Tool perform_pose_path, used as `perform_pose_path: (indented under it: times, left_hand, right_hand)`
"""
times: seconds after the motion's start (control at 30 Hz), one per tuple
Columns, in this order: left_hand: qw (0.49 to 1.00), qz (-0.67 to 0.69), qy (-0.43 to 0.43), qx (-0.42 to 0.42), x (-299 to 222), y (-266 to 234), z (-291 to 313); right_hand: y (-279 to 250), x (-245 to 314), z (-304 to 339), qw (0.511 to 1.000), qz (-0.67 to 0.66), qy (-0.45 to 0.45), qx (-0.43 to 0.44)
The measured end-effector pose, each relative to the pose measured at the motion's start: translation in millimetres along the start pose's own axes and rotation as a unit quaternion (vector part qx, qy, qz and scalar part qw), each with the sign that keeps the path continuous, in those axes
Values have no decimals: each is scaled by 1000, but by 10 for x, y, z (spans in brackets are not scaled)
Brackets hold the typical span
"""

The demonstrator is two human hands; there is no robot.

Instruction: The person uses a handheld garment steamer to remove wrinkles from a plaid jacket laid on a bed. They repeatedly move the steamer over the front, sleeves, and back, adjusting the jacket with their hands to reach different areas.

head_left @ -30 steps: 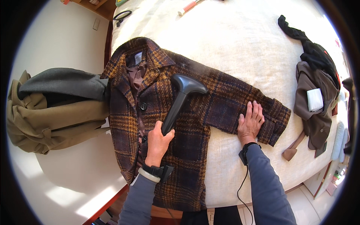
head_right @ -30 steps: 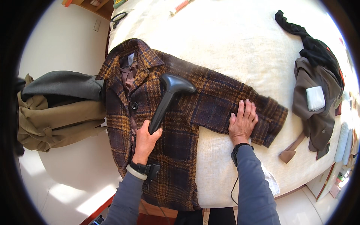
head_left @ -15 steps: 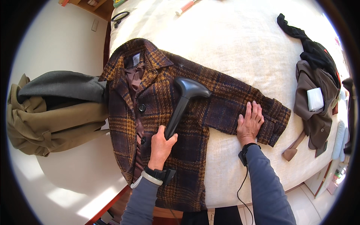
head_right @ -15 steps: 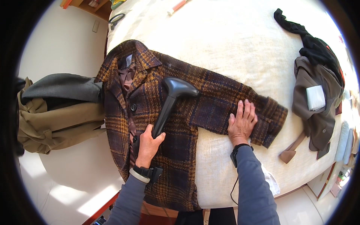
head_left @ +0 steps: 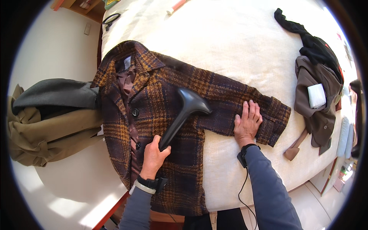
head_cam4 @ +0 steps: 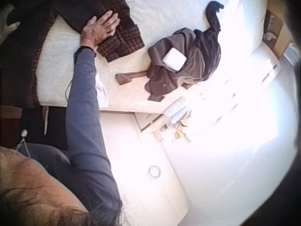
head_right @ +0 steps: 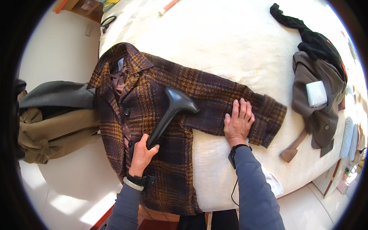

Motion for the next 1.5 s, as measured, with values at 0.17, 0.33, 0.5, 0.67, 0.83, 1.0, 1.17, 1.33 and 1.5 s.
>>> perform_pose_path:
  times: [0.17, 0.33, 0.5, 0.67, 0.83, 1.0, 1.17, 1.33, 1.5]
  left_hand:
    - [998, -24, 59, 13, -68, 336, -271]
    - [972, -93, 164, -141, -318, 680, -295]
    - [901, -221, 229, -293, -296, 929, -133]
    - [901, -186, 239, -310, -121, 1073, -152]
    - [916, -145, 244, -282, -57, 1105, -177]
    - [913, -158, 255, -274, -71, 1070, -198]
    - [925, -127, 253, -256, -59, 1052, -208]
    - [922, -125, 264, -255, -37, 1067, -203]
    - [920, -133, 264, -256, -19, 1076, -188]
  right_hand:
    - [22, -12, 27, 1000, -15, 7, 8]
    - [11, -11, 12, 1000, -15, 9, 11]
    - [48, -44, 55, 1000, -19, 9, 0]
    - [-66, -33, -82, 998, -15, 34, 54]
    - [-852, 241, -902, 934, -333, 115, 53]
    - [-1147, 1427, -1766, 934, -340, -102, -39]
    - [-454, 2263, -2030, 970, -185, -158, 23]
    - [206, 2478, -2113, 977, -29, -182, 110]
    - [427, 2546, -2146, 970, 23, -220, 102]
Point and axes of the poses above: each hand's wrist, its own z-axis away from the middle knuckle, its own y-axis out of the palm, x = y × z, the point moved 6 cm from there along -z, towards the middle knuckle, and after that the axes turned 6 degrees about -x, right-handed, at the moved point
